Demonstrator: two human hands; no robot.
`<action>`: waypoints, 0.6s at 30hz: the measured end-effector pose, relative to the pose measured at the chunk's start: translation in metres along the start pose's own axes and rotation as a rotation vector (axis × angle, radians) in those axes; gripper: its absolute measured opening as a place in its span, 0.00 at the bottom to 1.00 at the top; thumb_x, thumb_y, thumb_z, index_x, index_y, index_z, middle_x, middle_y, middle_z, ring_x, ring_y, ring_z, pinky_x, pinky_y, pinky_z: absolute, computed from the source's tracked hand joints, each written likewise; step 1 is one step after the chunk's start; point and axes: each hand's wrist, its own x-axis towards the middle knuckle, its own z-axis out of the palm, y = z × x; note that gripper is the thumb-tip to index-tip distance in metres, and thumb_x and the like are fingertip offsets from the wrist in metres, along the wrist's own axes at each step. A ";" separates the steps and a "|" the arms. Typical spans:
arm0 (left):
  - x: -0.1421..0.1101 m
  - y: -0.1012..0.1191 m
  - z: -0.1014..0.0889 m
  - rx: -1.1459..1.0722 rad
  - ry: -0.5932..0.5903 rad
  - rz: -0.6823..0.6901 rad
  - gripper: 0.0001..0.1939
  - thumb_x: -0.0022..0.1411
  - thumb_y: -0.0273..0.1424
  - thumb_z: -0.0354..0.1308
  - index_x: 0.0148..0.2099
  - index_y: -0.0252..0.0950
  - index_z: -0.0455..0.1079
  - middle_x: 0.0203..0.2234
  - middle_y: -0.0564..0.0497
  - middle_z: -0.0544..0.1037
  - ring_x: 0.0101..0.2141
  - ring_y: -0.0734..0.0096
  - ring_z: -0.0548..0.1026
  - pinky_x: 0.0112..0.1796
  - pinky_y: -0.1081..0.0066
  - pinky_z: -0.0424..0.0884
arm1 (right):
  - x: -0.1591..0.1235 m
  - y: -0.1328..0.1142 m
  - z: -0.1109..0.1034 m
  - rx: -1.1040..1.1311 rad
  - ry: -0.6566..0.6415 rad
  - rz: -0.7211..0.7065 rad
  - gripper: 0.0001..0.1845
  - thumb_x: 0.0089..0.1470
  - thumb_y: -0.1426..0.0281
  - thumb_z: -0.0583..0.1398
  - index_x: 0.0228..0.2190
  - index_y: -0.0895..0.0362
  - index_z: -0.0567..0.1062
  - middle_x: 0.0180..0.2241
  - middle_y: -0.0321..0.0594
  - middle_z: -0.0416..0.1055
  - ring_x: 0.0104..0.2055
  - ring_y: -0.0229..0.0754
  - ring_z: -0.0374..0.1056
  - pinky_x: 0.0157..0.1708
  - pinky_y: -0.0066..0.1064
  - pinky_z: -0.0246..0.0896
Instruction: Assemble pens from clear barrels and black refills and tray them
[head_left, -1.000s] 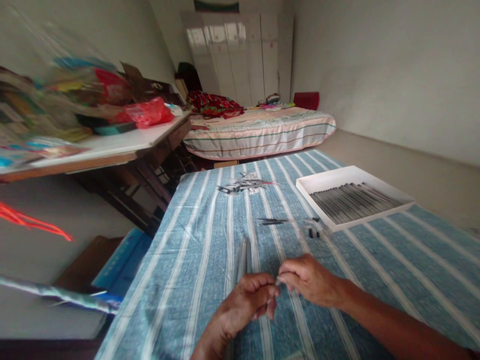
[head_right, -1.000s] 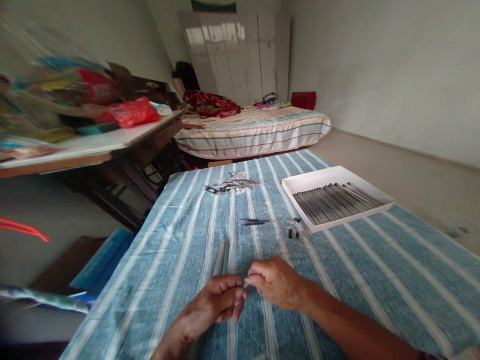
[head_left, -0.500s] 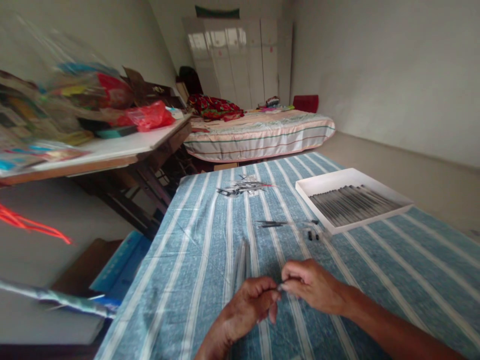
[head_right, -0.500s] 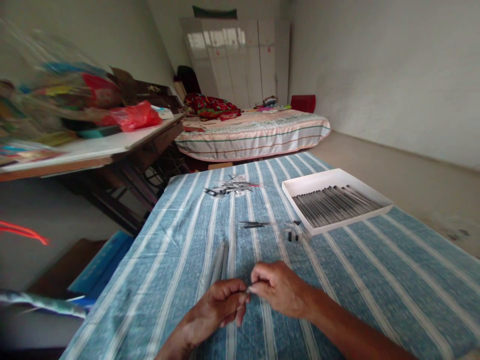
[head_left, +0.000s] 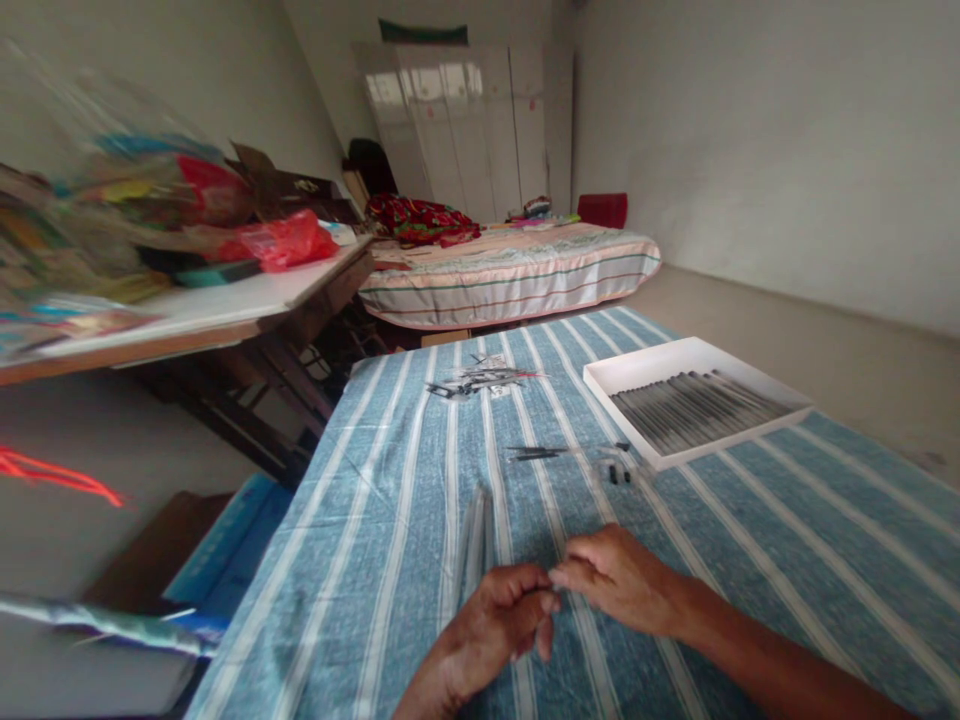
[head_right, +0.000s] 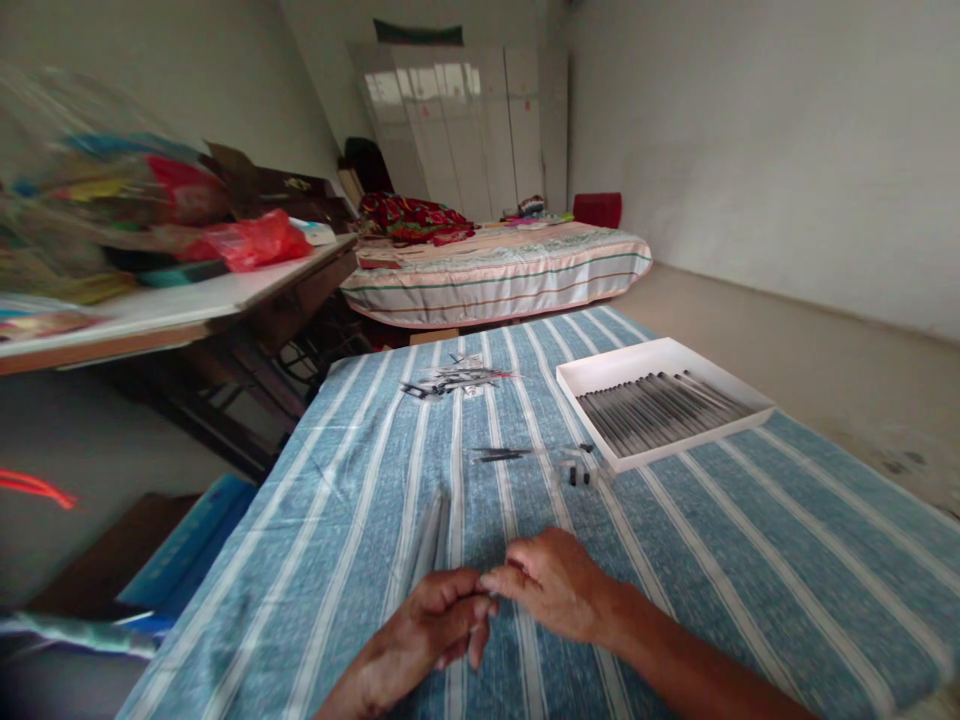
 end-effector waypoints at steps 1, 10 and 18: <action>0.000 0.000 0.000 -0.007 0.004 -0.005 0.16 0.57 0.43 0.54 0.29 0.33 0.65 0.17 0.55 0.71 0.15 0.83 0.55 0.19 0.75 0.48 | 0.000 0.000 0.000 0.038 0.000 0.002 0.12 0.52 0.64 0.57 0.22 0.58 0.69 0.15 0.27 0.55 0.19 0.30 0.51 0.19 0.23 0.44; -0.001 0.000 0.001 0.001 0.007 0.003 0.14 0.58 0.40 0.53 0.29 0.33 0.64 0.17 0.54 0.71 0.15 0.83 0.55 0.18 0.76 0.48 | -0.001 0.001 0.000 0.070 0.013 -0.001 0.12 0.52 0.65 0.57 0.21 0.59 0.70 0.15 0.28 0.59 0.18 0.30 0.54 0.20 0.22 0.46; 0.000 0.002 0.004 -0.002 -0.002 -0.008 0.14 0.58 0.40 0.54 0.30 0.32 0.67 0.16 0.54 0.72 0.14 0.83 0.54 0.18 0.75 0.49 | -0.005 0.002 0.001 0.145 -0.015 0.056 0.12 0.51 0.66 0.57 0.19 0.58 0.67 0.15 0.29 0.62 0.18 0.31 0.58 0.18 0.22 0.49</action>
